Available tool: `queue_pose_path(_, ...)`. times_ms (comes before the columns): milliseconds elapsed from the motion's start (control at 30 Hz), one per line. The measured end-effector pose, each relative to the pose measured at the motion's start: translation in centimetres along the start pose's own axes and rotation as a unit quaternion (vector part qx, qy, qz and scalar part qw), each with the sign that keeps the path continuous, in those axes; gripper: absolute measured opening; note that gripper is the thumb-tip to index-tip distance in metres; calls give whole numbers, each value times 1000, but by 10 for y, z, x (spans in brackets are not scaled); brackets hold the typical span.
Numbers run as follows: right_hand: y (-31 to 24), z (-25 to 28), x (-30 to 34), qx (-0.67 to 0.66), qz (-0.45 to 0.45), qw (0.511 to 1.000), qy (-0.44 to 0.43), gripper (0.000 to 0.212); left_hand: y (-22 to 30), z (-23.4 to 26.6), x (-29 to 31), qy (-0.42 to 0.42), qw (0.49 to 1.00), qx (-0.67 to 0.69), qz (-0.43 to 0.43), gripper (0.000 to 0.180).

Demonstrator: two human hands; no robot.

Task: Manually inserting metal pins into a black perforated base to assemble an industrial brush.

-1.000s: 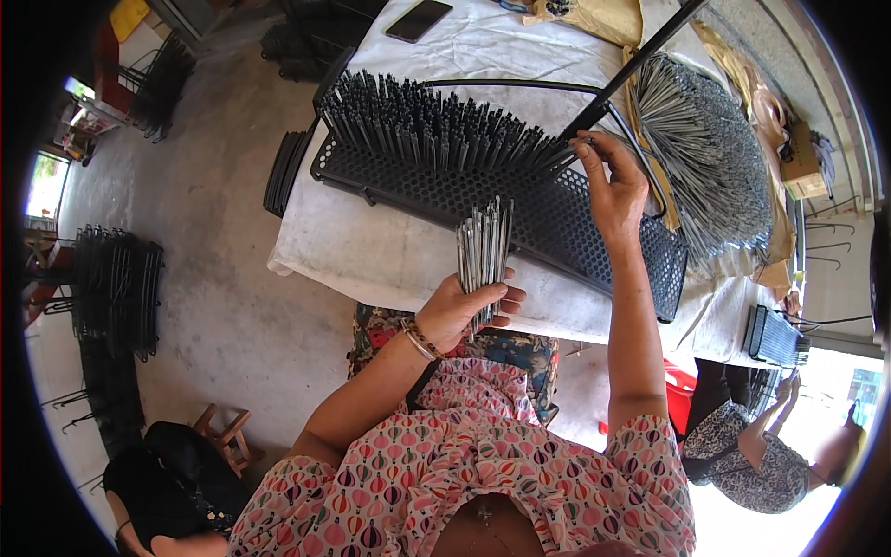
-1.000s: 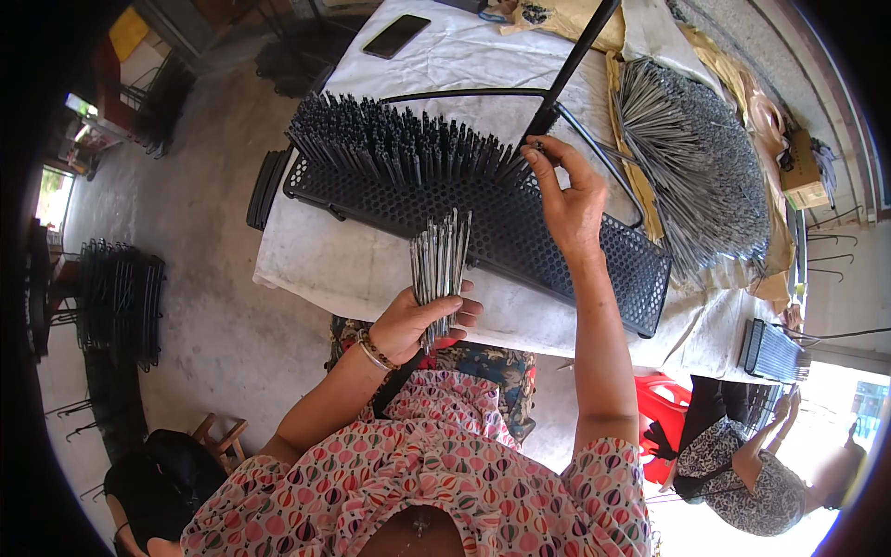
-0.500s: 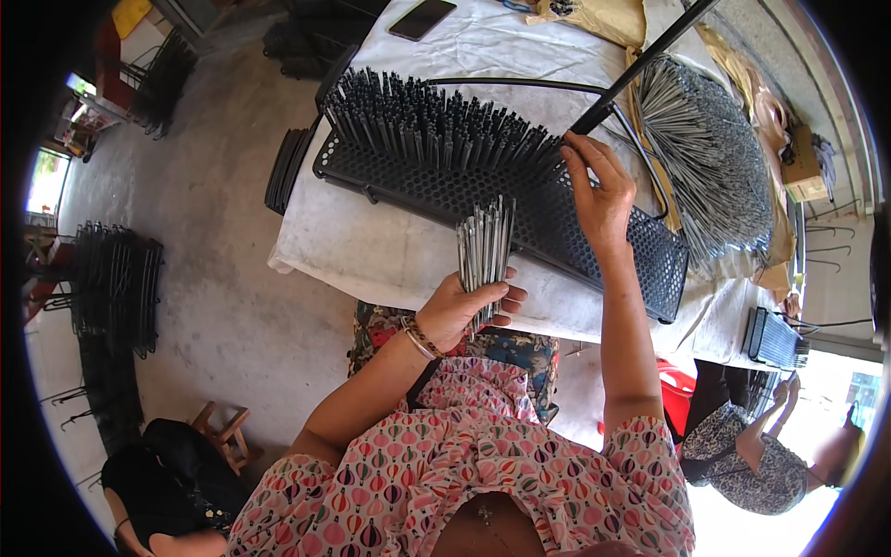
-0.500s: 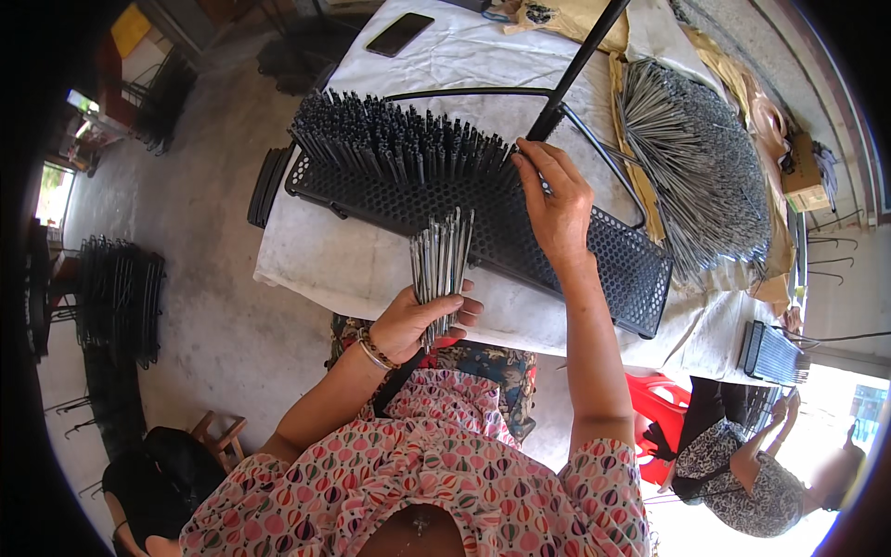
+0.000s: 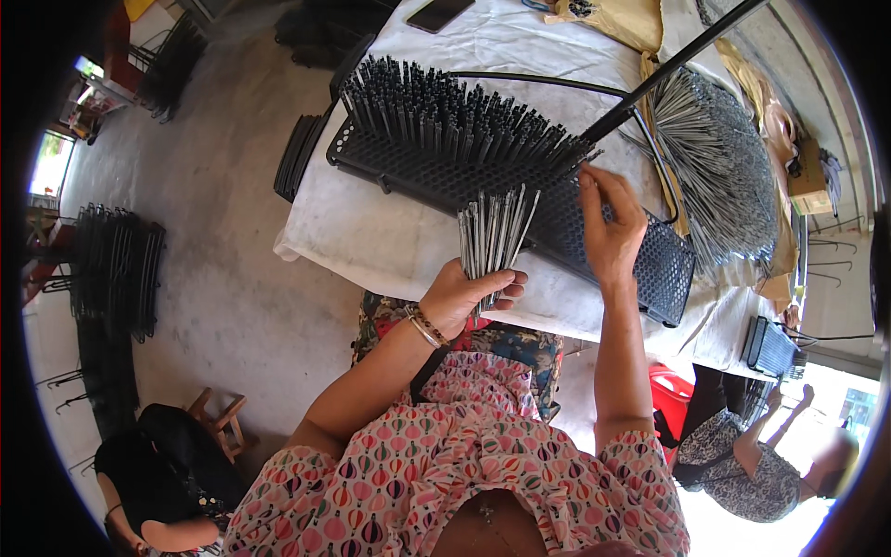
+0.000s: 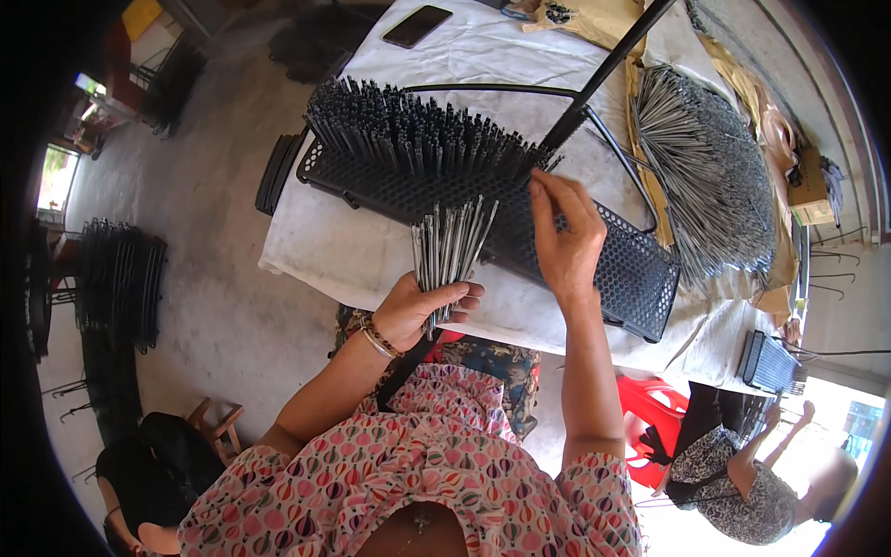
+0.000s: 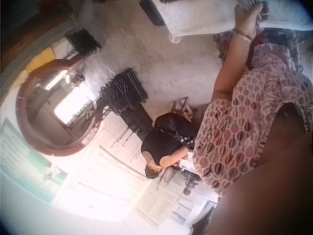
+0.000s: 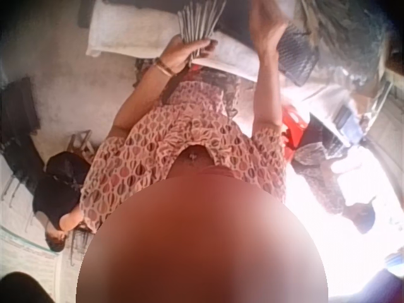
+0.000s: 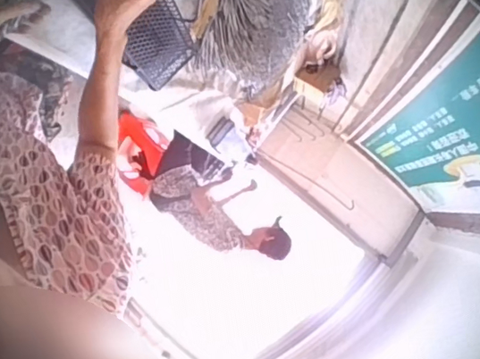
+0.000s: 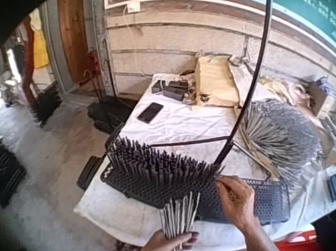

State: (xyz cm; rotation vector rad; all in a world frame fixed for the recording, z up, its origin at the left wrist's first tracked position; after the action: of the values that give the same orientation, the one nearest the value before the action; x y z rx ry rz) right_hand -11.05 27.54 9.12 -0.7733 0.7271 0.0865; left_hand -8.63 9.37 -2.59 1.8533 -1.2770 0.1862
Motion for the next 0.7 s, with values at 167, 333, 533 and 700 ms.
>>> queue_pose_path(167, 15, -14, 30, -116, -141, 983, -35, 16, 1, 2, 0, 1, 1000, 17, -4, 27)
queue_pose_path(333, -18, -8, 34, -54, -3, 991, -121, 20, 4, -2, -2, -3, 999, 49, 0, 27)
queue_pose_path(533, -51, -20, 66, 6, 184, 943, -276, 40, 2, 4, -5, -35, 995, 95, 5, 24)
queue_pose_path(700, -43, -29, 86, 42, 299, 927, -222, 37, 1, 7, -8, -7, 994, 105, 21, 20)
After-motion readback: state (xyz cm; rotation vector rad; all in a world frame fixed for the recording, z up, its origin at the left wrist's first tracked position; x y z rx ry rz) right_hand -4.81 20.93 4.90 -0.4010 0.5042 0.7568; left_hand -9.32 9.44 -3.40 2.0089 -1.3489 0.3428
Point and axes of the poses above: each hand's wrist, its own x-axis away from the middle knuckle, its own z-axis out of the back of the hand, y = z × x, the point moved 6 cm from there along -x, towards the middle knuckle, and after that the axes turned 10 degrees about z, right-handed, at the moved point
